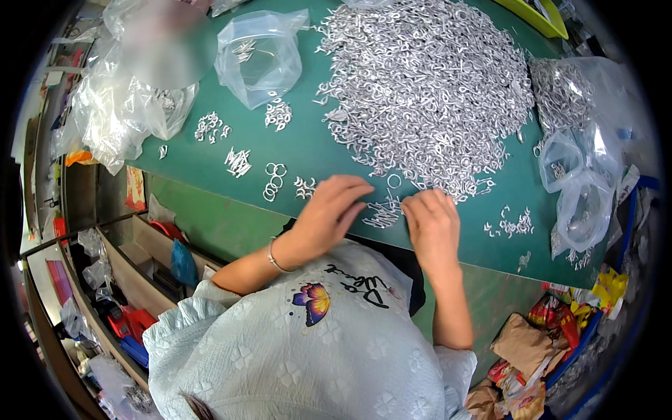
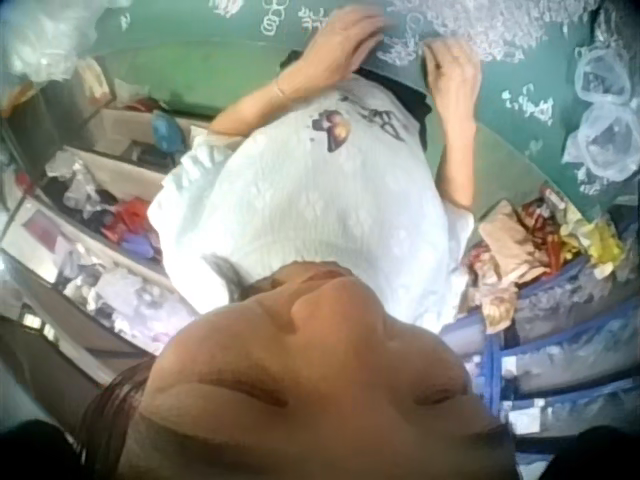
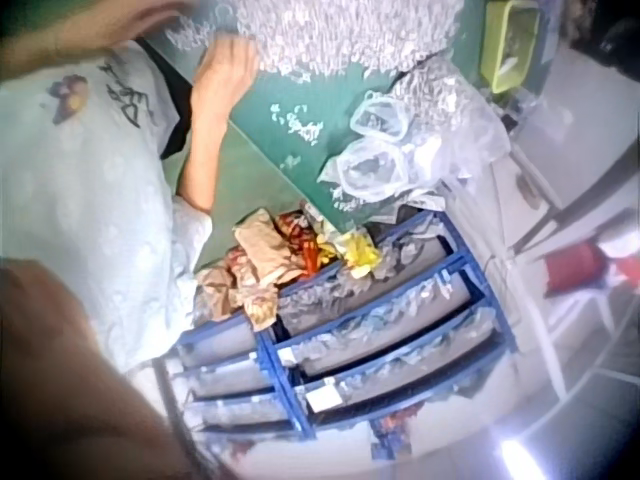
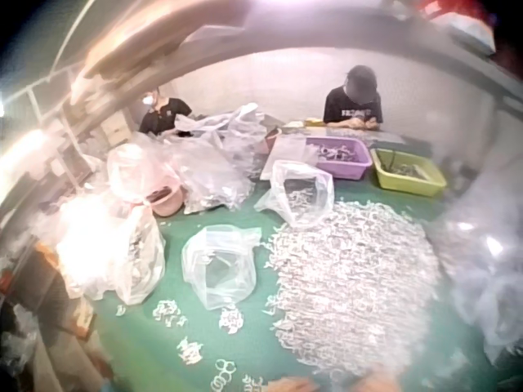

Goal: The person sorts small silver metal parts by hand on a green workbench, picking up individual pieces from a large pile and placing specific ones into small plastic bags.

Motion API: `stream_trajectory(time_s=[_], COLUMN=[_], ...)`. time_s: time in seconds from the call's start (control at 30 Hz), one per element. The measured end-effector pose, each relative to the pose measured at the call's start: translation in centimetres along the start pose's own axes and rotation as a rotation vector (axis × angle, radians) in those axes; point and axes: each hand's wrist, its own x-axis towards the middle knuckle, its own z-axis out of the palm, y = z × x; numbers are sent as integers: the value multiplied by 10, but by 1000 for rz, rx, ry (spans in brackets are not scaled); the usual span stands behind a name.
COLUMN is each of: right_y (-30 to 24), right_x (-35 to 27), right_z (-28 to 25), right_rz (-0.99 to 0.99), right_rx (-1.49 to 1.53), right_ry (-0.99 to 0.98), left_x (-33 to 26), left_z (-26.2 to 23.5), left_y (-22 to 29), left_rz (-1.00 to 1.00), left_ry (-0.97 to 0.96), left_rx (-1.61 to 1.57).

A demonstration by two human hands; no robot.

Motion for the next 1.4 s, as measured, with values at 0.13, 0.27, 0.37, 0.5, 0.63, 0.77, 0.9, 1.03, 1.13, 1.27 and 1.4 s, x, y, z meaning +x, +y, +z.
stream_trajectory(time_s=[0.13,0.27,0.37,0.5,0.63,0.77,0.9,1.03,1.13,1.27,1.4], right_y=[-1,10,7,15,31,45,20,16,36,49,57], right_x=[-5,0,11,15,17,19,33,55,64,74,81], right_z=[-5,-4,8,14,4,1,13,21,26,22,21], right_rz=[36,191,55,-74,5,172,-89,-301,-338,-289,-313], right_rx=[89,242,136,-9,-215,-311,-33,-114,-206,-286,-335], right_ry=[-35,39,8,-8,78,239,124,-157,-148,-35,43], left_x=[1,-3,-7,-8,-9,-7,-5,-5,-7,-7,-6], left_z=[23,37,43,43,39,37,36,36,37,38,37], left_y=[7,7,0,-6,-6,-5,-2,-4,-5,-6,-4], left_rz=[140,199,240,255,245,220,214,226,228,226,216], left_ry=[-114,-234,-238,-227,-219,-208,-203,-206,-214,-201,-201], left_rx=[37,111,77,46,22,11,5,-19,17,0,-21])
